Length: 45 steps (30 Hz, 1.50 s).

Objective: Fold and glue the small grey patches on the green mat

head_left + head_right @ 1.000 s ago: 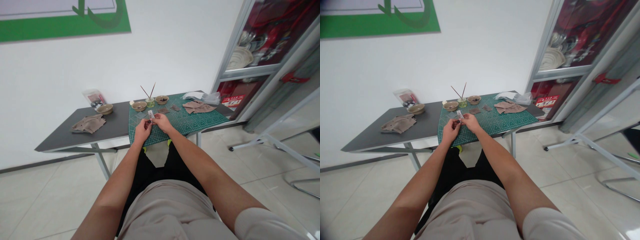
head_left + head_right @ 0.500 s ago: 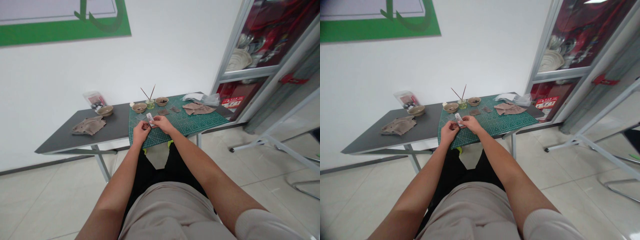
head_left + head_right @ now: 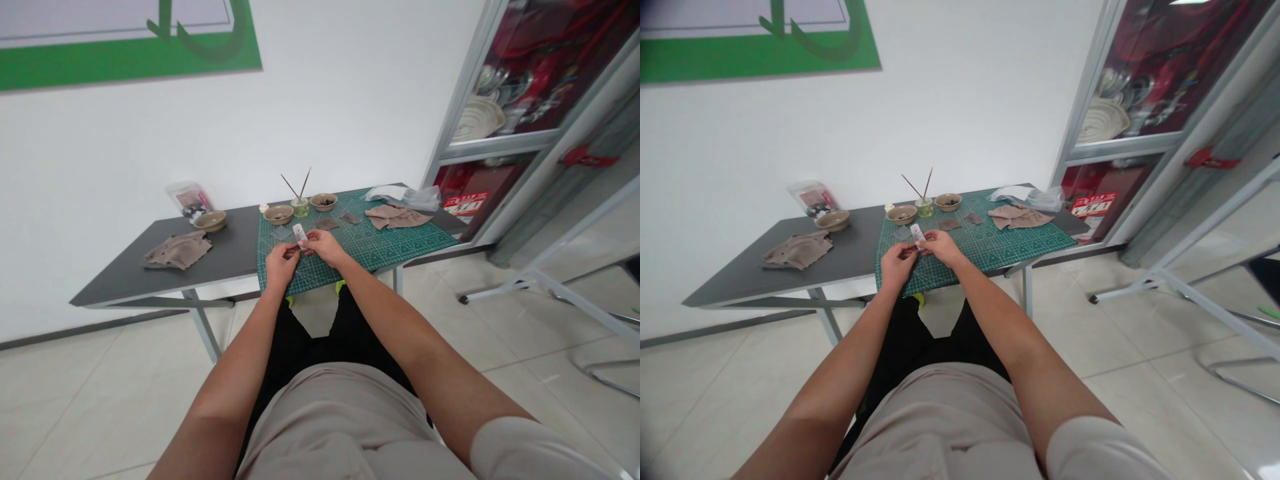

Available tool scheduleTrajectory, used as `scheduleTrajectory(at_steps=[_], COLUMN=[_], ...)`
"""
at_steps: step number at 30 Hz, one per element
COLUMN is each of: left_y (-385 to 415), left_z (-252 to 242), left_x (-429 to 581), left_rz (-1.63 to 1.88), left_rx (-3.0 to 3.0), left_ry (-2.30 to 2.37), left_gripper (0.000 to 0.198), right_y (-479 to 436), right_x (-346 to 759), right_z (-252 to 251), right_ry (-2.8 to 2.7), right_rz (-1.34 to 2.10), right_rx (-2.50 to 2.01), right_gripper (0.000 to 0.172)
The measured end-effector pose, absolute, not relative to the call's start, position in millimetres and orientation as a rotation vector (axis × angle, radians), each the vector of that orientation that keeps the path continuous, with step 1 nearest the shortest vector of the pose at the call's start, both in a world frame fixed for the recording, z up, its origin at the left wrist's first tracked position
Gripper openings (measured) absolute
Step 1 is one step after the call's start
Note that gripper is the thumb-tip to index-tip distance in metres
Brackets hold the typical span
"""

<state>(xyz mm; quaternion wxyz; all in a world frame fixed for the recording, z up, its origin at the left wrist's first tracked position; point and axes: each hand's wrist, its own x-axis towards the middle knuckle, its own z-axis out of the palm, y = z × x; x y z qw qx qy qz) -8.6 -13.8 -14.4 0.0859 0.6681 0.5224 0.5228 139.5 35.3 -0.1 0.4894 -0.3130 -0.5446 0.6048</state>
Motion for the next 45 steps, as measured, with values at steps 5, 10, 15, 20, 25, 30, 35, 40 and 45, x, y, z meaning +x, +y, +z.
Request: scheduleTrajectory(at_steps=[5, 10, 15, 20, 25, 30, 35, 40, 45], left_y=[-13.8, -13.7, -10.7, -11.6, -13.7, -14.2, -16.6, -16.8, -17.0], left_z=[-16.4, -15.4, -12.9, -11.1, -11.3, -11.6, -11.6, -10.0, -7.4], left_x=[-7.5, -7.8, -9.9, -8.8, -6.7, -5.4, -3.5, -6.6, -7.6], left_rz=[1.562, 1.615, 1.715, 1.62, 1.61, 1.618, 1.572, 1.619, 1.64], left_rx=[1.921, 1.931, 2.006, 2.041, 1.981, 1.989, 1.957, 2.032, 2.104], left_ry=[1.599, 1.565, 1.501, 1.532, 1.491, 1.466, 1.466, 1.442, 1.467], left_gripper=[0.013, 0.014, 0.01, 0.007, 0.006, 0.007, 0.012, 0.011, 0.011], right_y=[35.7, 38.0, 39.1, 40.0, 41.1, 39.4, 37.2, 39.3, 41.0], right_x=[138.3, 140.1, 141.1, 140.1, 140.4, 141.0, 141.6, 144.6, 146.9], right_z=[0.4, -0.6, 1.6, -0.7, -3.3, -2.3, -0.9, 0.8, -0.6], right_ry=[-1.328, -1.255, -1.341, -1.357, -1.319, -1.35, -1.313, -1.363, -1.356], right_rz=[1.493, 1.502, 1.577, 1.589, 1.535, 1.451, 1.403, 1.465, 1.594], right_rx=[-0.765, -0.745, -0.719, -0.705, -0.762, -0.783, -0.756, -0.716, -0.619], right_gripper=[0.043, 0.046, 0.041, 0.038, 0.041, 0.038, 0.04, 0.041, 0.045])
